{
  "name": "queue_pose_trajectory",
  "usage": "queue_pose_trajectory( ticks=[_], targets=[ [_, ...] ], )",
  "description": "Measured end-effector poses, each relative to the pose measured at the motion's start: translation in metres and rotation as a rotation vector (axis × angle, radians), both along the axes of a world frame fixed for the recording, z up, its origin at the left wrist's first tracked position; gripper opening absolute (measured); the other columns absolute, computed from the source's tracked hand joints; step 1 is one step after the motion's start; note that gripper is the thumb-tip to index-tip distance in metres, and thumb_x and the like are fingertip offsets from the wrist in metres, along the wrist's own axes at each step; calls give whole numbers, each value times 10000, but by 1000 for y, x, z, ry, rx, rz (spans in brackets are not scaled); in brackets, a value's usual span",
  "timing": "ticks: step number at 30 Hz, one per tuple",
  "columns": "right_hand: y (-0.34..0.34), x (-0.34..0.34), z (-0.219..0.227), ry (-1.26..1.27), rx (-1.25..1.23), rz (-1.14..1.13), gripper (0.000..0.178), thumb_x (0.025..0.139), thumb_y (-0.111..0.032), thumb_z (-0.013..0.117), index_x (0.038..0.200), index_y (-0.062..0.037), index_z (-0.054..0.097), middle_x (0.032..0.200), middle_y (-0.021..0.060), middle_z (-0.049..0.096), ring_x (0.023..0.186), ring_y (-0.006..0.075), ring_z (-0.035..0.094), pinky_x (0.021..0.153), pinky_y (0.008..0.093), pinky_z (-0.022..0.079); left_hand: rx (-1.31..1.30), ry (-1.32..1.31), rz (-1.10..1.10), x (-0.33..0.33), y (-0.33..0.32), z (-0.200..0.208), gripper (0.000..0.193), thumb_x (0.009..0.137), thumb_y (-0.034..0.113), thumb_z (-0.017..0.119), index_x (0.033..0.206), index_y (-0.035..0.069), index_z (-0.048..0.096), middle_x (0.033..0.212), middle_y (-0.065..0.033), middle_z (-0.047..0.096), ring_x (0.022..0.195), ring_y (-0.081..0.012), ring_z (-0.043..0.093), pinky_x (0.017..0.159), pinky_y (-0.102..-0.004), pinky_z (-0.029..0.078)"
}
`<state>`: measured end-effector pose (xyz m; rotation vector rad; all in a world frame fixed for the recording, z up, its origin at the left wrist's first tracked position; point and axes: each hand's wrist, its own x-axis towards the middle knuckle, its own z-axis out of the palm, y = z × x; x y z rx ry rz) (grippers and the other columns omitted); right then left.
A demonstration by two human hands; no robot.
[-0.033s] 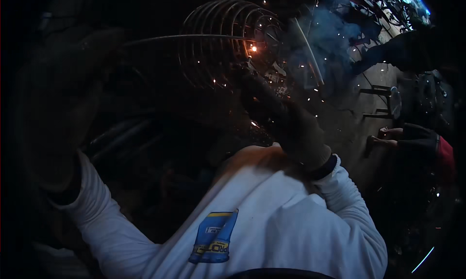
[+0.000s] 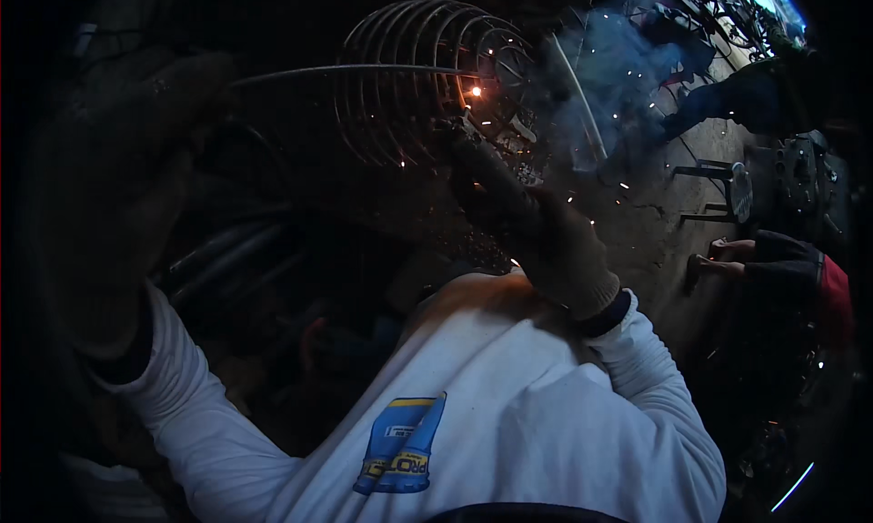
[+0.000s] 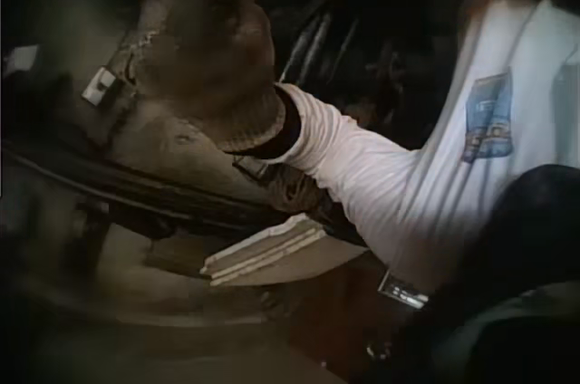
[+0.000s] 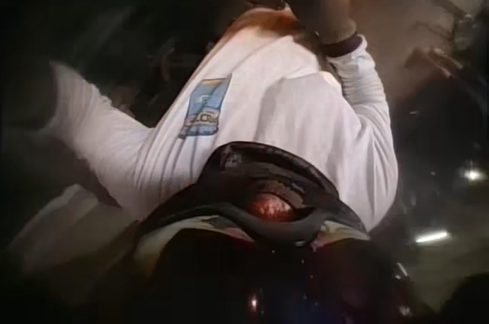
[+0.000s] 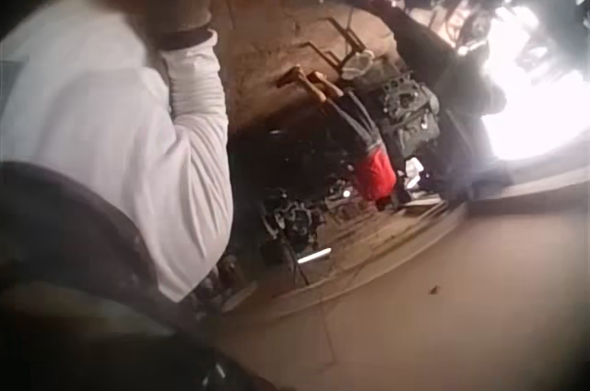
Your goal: The person welds components onto a dome-shaped wire frame using a welding torch and a handheld metal rod. The person hammers parts of the frame and continues welding various points on the structure.
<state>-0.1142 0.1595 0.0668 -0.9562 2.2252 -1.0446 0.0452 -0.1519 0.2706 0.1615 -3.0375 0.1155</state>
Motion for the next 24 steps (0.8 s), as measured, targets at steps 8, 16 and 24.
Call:
queue_pose_trajectory(
  ticks=[8, 16, 24],
  targets=[
    [-5, -3, 9, -28, 35, 28, 538, 849, -343, 757, 1262, -52, 571, 991, 212, 707, 906, 357, 714, 765, 436, 566, 242, 98, -137, 0, -12, -8, 641, 705, -192, 549, 1296, 39, 640, 928, -145, 684, 832, -202, 697, 712, -285, 557],
    [1, -2, 11, 81, 48, 35, 551, 842, -334, 775, 1261, -50, 556, 972, 206, 707, 882, 374, 707, 742, 450, 556, 346, 80, 14, 5, 4, -3, 703, 644, -246, 494, 1276, 22, 648, 947, -114, 656, 827, -155, 653, 756, -271, 551],
    [3, -6, 8, 78, 17, 63, 536, 854, -327, 760, 1248, -33, 545, 939, 189, 716, 853, 374, 710, 726, 444, 560, 392, 144, 24, 9, 9, -6, 663, 673, -232, 542, 1267, 37, 660, 953, -94, 678, 786, -128, 636, 703, -256, 535]
  ],
)
